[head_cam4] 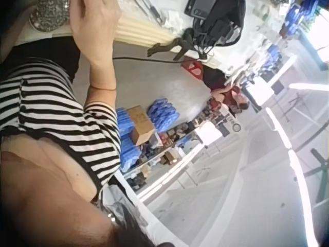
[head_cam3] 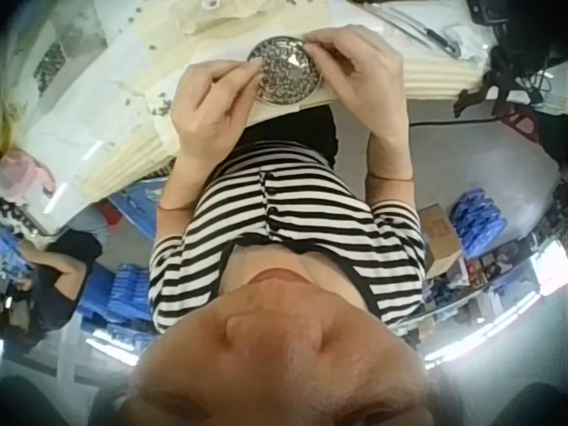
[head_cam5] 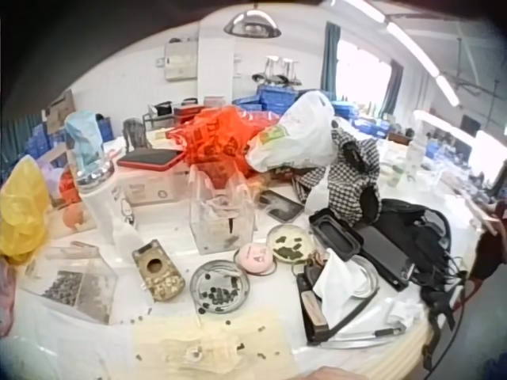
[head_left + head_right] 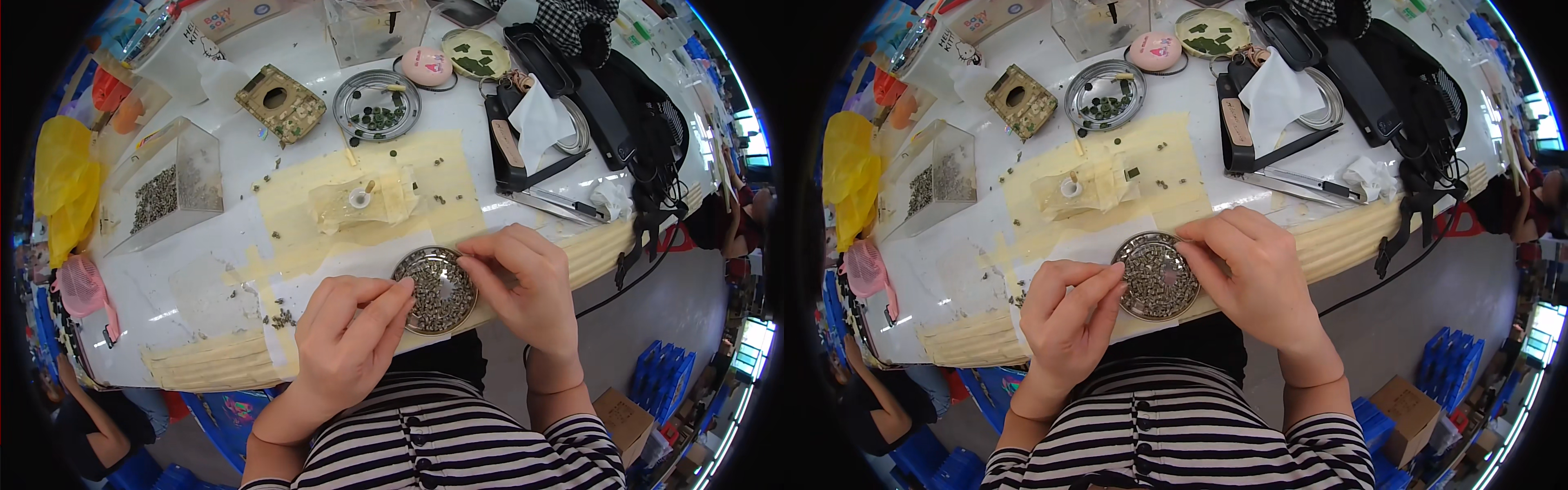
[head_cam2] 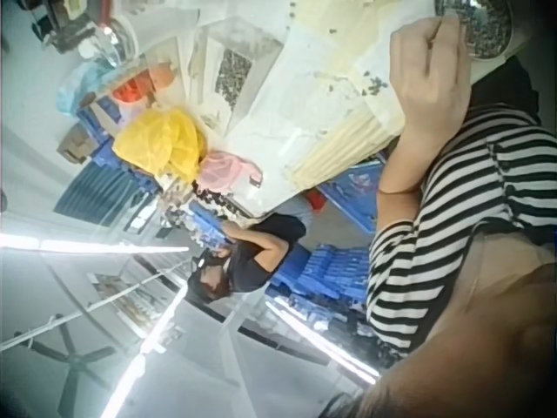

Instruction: The recorder is assembling small toy or electronic parts at a factory workstation, inserting pins into small components.

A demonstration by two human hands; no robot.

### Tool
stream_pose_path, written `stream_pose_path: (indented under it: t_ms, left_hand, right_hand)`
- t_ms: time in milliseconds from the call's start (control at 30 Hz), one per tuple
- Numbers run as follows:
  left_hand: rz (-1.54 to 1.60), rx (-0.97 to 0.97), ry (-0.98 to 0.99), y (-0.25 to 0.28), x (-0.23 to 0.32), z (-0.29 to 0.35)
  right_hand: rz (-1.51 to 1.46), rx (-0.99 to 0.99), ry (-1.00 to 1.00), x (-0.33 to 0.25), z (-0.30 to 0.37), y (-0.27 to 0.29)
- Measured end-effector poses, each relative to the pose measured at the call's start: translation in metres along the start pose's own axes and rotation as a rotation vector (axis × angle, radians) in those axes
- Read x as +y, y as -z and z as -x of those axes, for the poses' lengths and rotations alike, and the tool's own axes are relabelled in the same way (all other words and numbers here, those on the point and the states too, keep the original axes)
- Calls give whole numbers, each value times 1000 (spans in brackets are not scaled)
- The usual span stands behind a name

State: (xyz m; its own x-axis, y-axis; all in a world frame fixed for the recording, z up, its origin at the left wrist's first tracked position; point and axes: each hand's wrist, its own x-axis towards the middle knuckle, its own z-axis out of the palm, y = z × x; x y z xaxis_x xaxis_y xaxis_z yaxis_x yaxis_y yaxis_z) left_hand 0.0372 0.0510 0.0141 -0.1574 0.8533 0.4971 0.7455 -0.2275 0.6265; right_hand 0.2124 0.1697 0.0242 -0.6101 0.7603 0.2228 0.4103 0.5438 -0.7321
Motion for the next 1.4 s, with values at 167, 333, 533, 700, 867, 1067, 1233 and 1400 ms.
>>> stream_pose_path:
  t_ms: [167,333,533,700,867,1067,1233,1400]
  left_hand:
    - [23,9,55,2,-1,4]
    - [53,22,63,5,0,5]
    - [75,25,57,10,0,8]
    - [87,25,66,13,0,10]
    - [105,68,7,9,-3,10]
    - [111,75,22,13,-3,12]
    - [112,94,45,17,-4,13]
    - [124,79,58,17,-5,12]
  right_hand:
    - [220,108,130,6,-23,4]
    - [274,99,206,7,-40,-5]
    - [356,87,286,6,-47,-15]
    - [446,64,302,5,-46,-18]
    - [561,-5,272,-1,-47,-20]
    - [401,11,277,-3,-49,-12]
    - [130,121,80,-1,-41,4]
    - [228,119,181,9,-32,1]
